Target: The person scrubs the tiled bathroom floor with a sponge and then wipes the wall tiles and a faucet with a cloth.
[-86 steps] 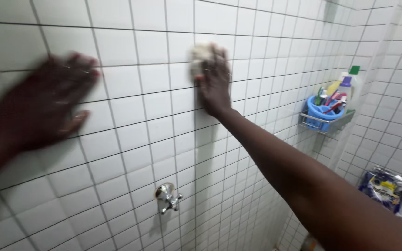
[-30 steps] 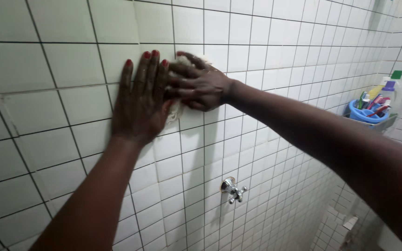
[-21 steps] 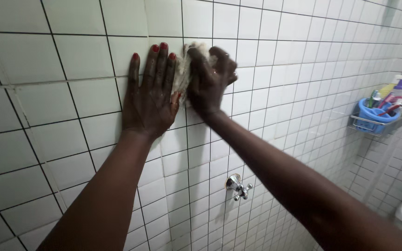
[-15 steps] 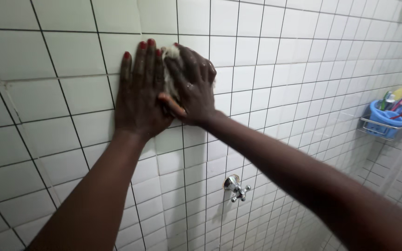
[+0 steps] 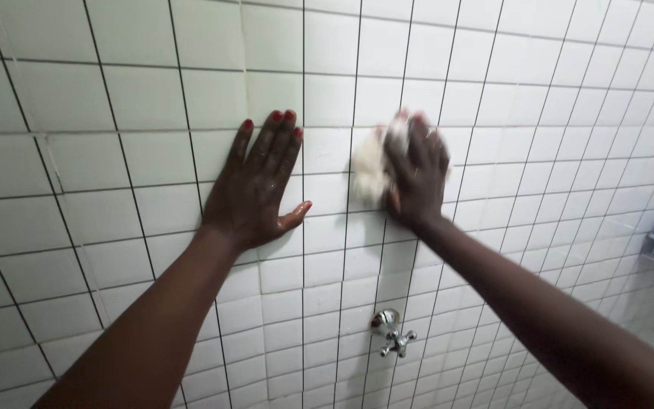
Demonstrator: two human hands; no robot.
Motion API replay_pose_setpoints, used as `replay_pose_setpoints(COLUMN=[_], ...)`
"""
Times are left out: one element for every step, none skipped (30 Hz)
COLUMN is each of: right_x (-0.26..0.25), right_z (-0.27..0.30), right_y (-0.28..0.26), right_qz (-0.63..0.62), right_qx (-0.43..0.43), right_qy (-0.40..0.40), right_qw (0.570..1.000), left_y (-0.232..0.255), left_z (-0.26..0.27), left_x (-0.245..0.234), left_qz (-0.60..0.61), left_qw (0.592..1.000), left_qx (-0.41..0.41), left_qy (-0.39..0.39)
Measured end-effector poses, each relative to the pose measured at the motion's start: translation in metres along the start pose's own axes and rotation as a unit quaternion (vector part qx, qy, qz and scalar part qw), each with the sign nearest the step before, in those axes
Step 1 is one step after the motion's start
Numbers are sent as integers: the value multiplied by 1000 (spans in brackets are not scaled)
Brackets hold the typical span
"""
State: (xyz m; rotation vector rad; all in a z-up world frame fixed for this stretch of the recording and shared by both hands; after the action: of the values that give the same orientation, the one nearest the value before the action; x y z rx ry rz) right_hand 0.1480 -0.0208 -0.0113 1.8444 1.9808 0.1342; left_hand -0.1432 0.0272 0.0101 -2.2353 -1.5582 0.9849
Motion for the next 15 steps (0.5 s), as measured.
replay_pose_setpoints(right_x=[2,5,6,4,1,0,0,0,1,2,7,12,19,28,33], right_z=[24,48,67,78,88,93,93,93,95,101,109,119,131,142,151], right_y=[-5,-9,-11,-9,-7,-4,5,14,19,21,18,14,3,-12,-18], right_qz=[-3,22,46,42,38,34,28,20,12,12,12,12,5,-3,-12], right_qx=[-29,-75,-120,-189,-258,-326,-311,-293,-276,-176,-74,27,55,82,110], right_qy=[-22,-114,-205,-208,-211,-209,-215,-225,-234,-183,-131,-77,-69,-59,-50], right_qw=[999,990,970,959,942,922,925,929,932,967,989,997,996,995,993], left_y=[4,8,11,12,13,14,15,19,19,20,23,32,45,58,74], left_z=[1,2,3,3,3,3,4,5,5,5,5,7,10,16,20], left_x=[2,3,4,4,4,5,5,7,8,11,14,18,22,26,29], left_qz=[25,51,49,45,41,32,24,18,17,19,20,13,5,-5,-2], left_qw=[1000,999,999,999,999,999,999,999,999,998,998,997,996,995,997], left_qx=[-7,-14,-17,-22,-27,-31,-35,-37,-44,-51,-58,-59,-60,-61,-34], left_qy=[-4,-6,-10,-11,-12,-14,-17,-22,-25,-26,-28,-43,-58,-73,-63])
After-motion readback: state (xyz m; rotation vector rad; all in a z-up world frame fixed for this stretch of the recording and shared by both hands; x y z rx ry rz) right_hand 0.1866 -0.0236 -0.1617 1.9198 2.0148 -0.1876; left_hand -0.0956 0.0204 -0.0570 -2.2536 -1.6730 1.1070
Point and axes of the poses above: each hand's wrist, its own z-axis away from the middle knuckle, its own x-axis out of the palm, y = z × x, the point moved 2 cm from there along -z, towards the middle knuckle, and after that the axes turned 6 degrees about -y, right-handed, at the moved point
